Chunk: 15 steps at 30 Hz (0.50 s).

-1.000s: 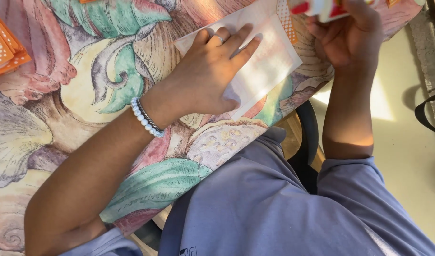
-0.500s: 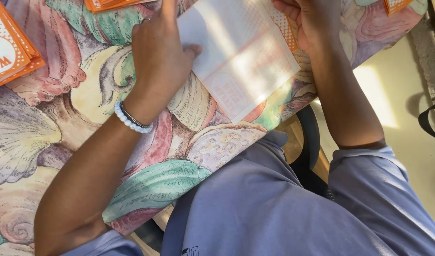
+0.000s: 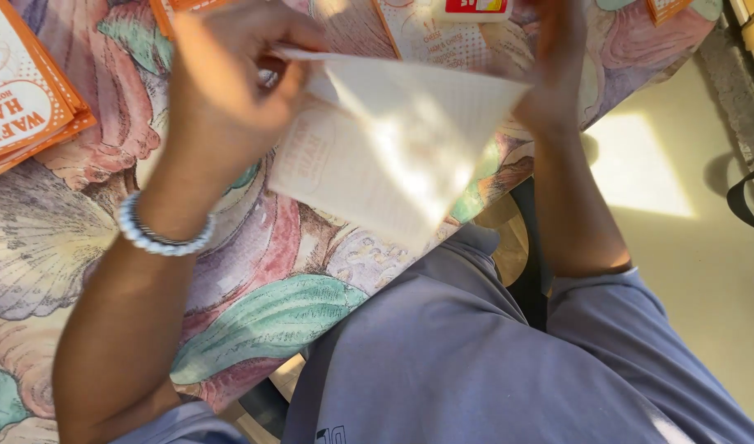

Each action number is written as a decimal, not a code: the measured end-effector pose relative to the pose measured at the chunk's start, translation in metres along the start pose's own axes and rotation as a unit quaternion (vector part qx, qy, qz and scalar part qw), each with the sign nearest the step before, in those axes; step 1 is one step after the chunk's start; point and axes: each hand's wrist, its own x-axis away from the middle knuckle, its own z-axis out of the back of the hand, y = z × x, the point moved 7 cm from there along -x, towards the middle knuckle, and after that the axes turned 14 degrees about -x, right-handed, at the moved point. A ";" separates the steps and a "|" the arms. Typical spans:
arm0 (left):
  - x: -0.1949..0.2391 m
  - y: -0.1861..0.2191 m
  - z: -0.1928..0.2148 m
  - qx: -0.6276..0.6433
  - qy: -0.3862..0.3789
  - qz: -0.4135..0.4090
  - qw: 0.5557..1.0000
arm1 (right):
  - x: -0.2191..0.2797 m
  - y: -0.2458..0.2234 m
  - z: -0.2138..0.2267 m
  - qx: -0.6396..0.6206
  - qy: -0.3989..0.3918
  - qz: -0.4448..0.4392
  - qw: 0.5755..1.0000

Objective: Applying glue to paper templates and folding them to assemble small bags.

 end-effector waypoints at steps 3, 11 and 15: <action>-0.003 0.021 -0.007 0.013 0.025 0.005 1.000 | 0.033 -0.014 -0.017 -0.305 -0.184 -0.102 0.929; 0.009 0.042 -0.010 -0.081 0.141 -0.067 0.984 | 0.061 -0.008 -0.012 -0.339 -0.113 0.018 0.934; 0.015 0.035 -0.022 -0.130 0.144 -0.029 0.981 | 0.059 -0.035 -0.026 -0.338 -0.068 -0.300 0.890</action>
